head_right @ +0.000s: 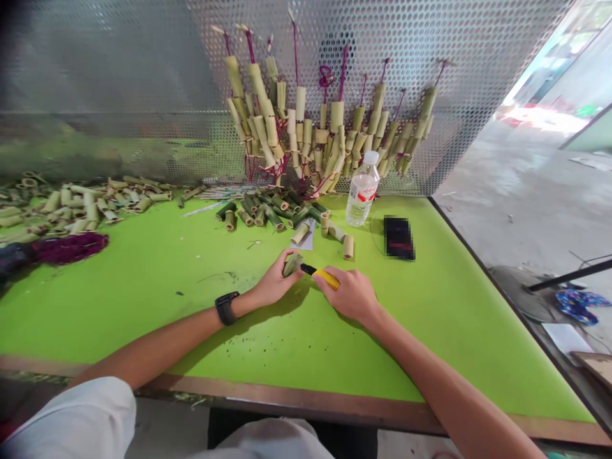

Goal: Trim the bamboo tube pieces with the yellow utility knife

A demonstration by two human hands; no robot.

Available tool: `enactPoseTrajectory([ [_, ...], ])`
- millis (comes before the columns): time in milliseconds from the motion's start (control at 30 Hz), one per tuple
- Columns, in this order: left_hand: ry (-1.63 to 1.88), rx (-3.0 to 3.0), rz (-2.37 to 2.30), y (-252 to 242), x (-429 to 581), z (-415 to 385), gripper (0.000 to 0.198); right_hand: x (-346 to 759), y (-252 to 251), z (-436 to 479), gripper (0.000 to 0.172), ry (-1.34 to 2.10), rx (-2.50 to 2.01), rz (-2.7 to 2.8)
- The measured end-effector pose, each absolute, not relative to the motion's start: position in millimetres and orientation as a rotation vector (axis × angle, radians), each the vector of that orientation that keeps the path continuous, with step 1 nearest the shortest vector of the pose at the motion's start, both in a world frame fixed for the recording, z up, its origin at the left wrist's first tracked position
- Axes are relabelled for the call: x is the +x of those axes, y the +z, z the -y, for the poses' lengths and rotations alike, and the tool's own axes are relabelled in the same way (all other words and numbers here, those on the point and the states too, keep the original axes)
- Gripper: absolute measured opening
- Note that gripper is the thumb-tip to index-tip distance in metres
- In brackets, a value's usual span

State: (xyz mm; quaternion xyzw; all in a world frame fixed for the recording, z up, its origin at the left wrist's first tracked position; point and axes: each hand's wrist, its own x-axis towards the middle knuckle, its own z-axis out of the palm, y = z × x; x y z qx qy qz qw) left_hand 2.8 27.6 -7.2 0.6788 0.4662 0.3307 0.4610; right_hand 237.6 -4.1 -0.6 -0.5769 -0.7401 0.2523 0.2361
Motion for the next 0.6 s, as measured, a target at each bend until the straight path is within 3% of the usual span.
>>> enactPoseTrajectory([
  [200, 0.806, 1.692, -1.156, -6.7, 4.1, -25.1, 0.037, 231.3, 1.6, 7.7, 0.063, 0.649, -1.606, 2.064],
  [433, 0.767, 1.733, -1.16, -6.8, 4.9, -23.6, 0.033, 228.9, 2.6, 8.6, 0.062, 0.65, -1.622, 2.077],
  [600, 0.743, 1.663, -1.137, -8.5, 3.2, -29.4, 0.043, 226.7, 8.8, 3.5, 0.056, 0.553, -1.661, 2.072],
])
